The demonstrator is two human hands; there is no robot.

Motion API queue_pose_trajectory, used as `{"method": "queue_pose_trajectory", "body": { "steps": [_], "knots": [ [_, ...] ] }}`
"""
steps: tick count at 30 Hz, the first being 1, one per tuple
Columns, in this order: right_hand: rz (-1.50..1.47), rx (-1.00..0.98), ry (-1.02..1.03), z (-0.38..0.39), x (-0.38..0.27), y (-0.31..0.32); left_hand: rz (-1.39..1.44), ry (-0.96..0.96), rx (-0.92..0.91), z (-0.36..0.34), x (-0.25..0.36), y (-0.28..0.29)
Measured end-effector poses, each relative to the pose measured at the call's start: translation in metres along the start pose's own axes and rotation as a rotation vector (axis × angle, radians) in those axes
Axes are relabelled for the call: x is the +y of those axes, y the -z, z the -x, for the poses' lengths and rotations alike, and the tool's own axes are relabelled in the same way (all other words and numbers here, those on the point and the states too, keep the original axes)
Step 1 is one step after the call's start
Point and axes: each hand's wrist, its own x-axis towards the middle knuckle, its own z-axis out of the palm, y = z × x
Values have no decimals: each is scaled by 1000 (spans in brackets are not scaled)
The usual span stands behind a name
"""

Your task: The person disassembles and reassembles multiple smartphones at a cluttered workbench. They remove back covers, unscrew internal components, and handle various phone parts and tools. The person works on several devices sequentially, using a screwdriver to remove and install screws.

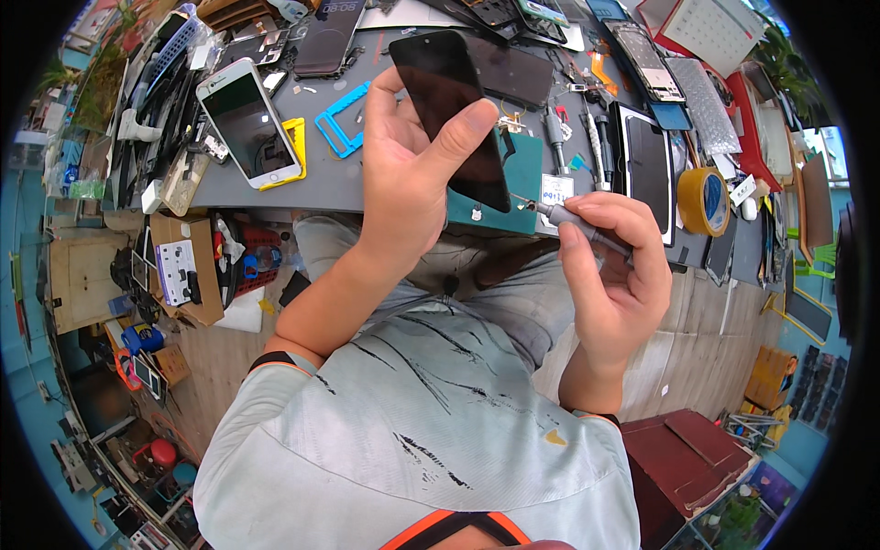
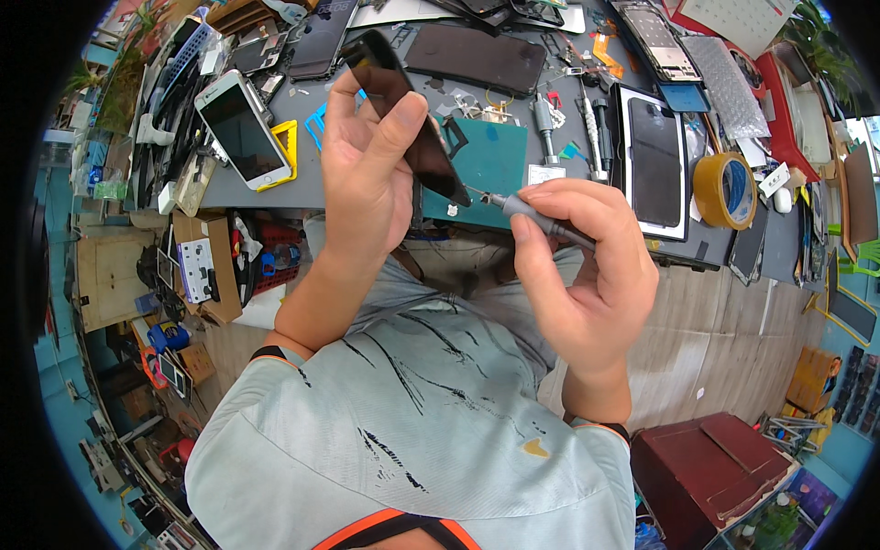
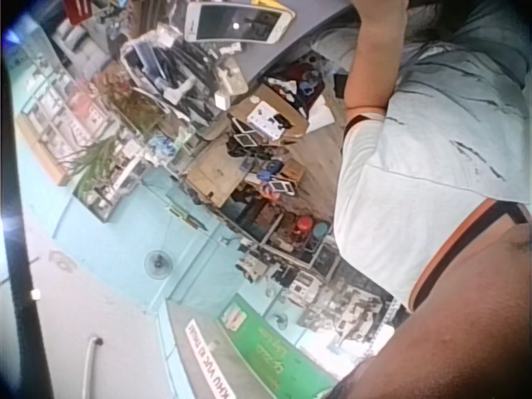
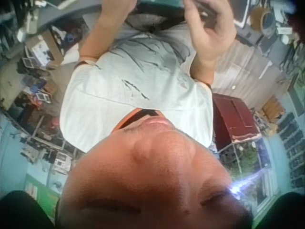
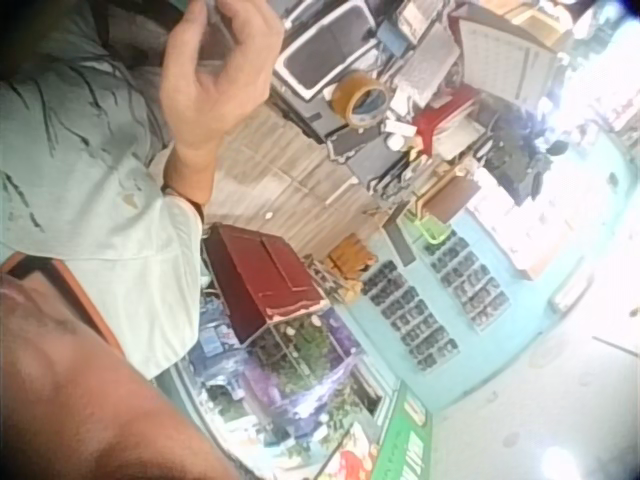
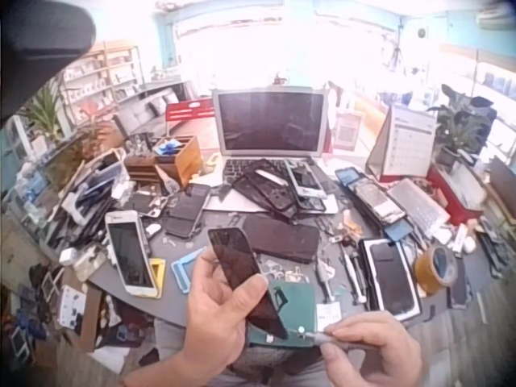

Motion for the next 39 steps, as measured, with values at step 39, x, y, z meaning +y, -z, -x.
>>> {"method": "queue_pose_trajectory", "body": {
  "steps": [39],
  "knots": [
    [115, 52, -3, 11, 3, 9, -239, 38, -13, -3, -29, -21]
  ]
}}
